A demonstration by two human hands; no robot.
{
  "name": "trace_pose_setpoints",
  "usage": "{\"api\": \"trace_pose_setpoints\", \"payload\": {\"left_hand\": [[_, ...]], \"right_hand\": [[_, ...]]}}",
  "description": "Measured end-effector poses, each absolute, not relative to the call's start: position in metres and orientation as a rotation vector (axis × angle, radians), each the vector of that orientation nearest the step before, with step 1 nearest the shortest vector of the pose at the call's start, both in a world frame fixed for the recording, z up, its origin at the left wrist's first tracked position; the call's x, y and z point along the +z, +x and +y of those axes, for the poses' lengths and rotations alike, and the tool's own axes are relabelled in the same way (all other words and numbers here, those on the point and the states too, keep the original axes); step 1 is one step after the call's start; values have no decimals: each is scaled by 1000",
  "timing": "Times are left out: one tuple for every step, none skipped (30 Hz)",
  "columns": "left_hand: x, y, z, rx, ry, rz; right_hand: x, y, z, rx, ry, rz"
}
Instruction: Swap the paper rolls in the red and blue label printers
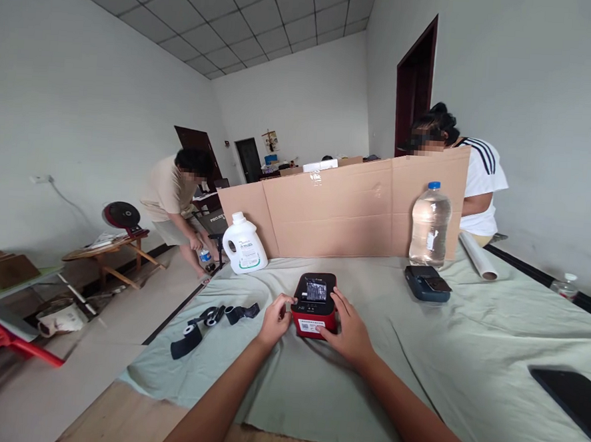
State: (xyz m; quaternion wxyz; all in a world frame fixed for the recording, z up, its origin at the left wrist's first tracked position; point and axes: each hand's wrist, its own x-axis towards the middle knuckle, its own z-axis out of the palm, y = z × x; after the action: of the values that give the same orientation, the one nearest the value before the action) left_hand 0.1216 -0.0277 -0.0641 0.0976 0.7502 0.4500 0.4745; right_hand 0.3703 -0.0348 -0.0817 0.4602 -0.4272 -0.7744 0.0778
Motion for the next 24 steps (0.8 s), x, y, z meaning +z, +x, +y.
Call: {"api": "trace_pose_setpoints", "payload": {"left_hand": [[-63,121,-26,1395,2236,1329],[-63,120,-25,1392,2249,1322],[-63,120,-23,1396,2258,1312],[-62,120,-22,1407,2261,1302],[-62,121,-21,1421,2257,1294],[-62,121,-21,1434,2247,1290],[-61,122,-21,1445,2233,1291],[-61,123,-21,1452,2217,1296],[-61,124,-21,1459,2201,1299],[-62,126,-22,1471,2185,1299],[-64,128,-24,1495,2166,1293],[-66,130,-25,1533,2144,1285],[-68,132,-27,1580,2119,1275],[-71,135,-28,1630,2092,1266],[-74,137,-30,1676,2067,1263],[-76,138,-31,1711,2049,1263],[-78,140,-33,1729,2039,1262],[-79,140,-34,1736,2036,1259],[-79,140,-35,1734,2037,1252],[-79,140,-35,1732,2037,1245],[-78,139,-36,1729,2036,1239],[-77,139,-36,1728,2032,1237],[-77,138,-37,1729,2026,1239],[-76,138,-37,1732,2019,1245]], "right_hand": [[-82,370,-35,194,-1050,-1905],[-81,370,-35,198,-1048,-1904],[-81,370,-35,202,-1046,-1905],[-80,370,-36,206,-1046,-1905],[-79,370,-36,212,-1048,-1906],[-78,370,-37,217,-1052,-1906],[-77,370,-37,223,-1056,-1905],[-76,370,-38,229,-1059,-1905],[-76,370,-38,234,-1060,-1905],[-76,370,-38,238,-1059,-1906],[-76,370,-38,240,-1055,-1906],[-77,371,-38,242,-1050,-1906],[-78,371,-38,246,-1044,-1905],[-79,371,-37,251,-1037,-1903],[-80,371,-37,255,-1031,-1901],[-80,371,-36,260,-1025,-1900],[-81,370,-36,264,-1022,-1900],[-81,370,-36,267,-1020,-1901],[-81,370,-35,269,-1021,-1904],[-81,370,-35,269,-1021,-1907],[-81,370,-35,269,-1023,-1910],[-82,370,-35,269,-1024,-1912],[-82,370,-34,269,-1024,-1912],[-83,371,-34,268,-1022,-1913]]}}
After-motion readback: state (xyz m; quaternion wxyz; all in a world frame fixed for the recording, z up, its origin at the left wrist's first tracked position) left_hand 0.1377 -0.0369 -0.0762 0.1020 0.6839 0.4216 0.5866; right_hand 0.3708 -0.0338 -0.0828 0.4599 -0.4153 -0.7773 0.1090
